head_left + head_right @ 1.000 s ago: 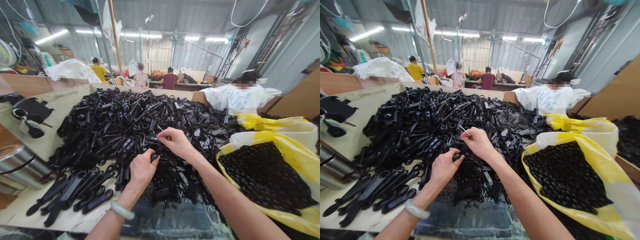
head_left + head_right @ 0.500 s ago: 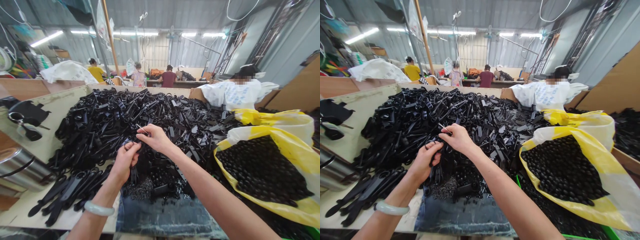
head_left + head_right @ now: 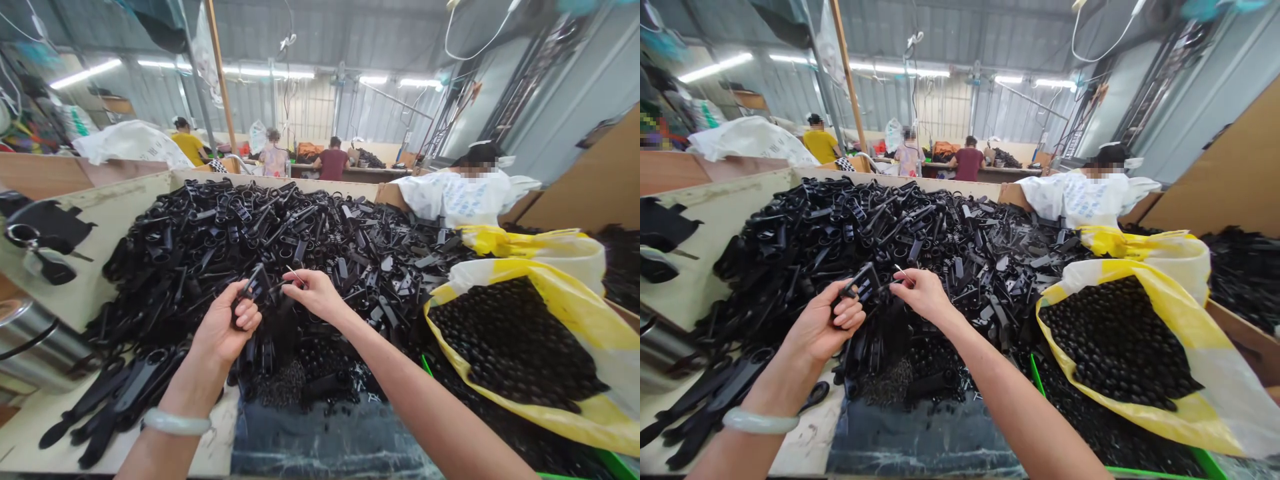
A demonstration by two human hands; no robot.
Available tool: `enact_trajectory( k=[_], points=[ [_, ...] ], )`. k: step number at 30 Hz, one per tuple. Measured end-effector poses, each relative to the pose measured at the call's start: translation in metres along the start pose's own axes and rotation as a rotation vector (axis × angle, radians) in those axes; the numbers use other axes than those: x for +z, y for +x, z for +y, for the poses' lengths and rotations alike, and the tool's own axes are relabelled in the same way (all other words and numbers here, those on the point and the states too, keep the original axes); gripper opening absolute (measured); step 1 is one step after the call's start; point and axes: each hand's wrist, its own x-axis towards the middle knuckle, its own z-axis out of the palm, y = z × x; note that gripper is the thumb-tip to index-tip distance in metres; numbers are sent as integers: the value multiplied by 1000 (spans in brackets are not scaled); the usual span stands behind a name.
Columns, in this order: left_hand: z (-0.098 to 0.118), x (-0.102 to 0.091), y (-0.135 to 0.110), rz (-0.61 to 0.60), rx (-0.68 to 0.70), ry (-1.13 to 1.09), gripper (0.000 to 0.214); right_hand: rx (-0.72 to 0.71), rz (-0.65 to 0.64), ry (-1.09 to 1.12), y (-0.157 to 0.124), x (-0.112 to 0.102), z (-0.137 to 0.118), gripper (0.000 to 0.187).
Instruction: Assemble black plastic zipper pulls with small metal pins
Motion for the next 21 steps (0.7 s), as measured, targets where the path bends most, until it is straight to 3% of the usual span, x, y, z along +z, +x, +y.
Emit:
enact_trajectory(
  k=[8,14,18,21],
  points=[
    [-6,-4,-3,-3,-47,-139,46,112,39,-11,-29,27,-14,53],
    [4,-21,-7,20,-6,-50,46,75,90,-86,-36,34,-11,35],
    [5,-31,-1,94,42,147,44,-44,82,-187,-30,29,-18,31],
    [-3,-42,7,184,156,342,35,-85,56,-287,-22,28,-27,31]
  ],
)
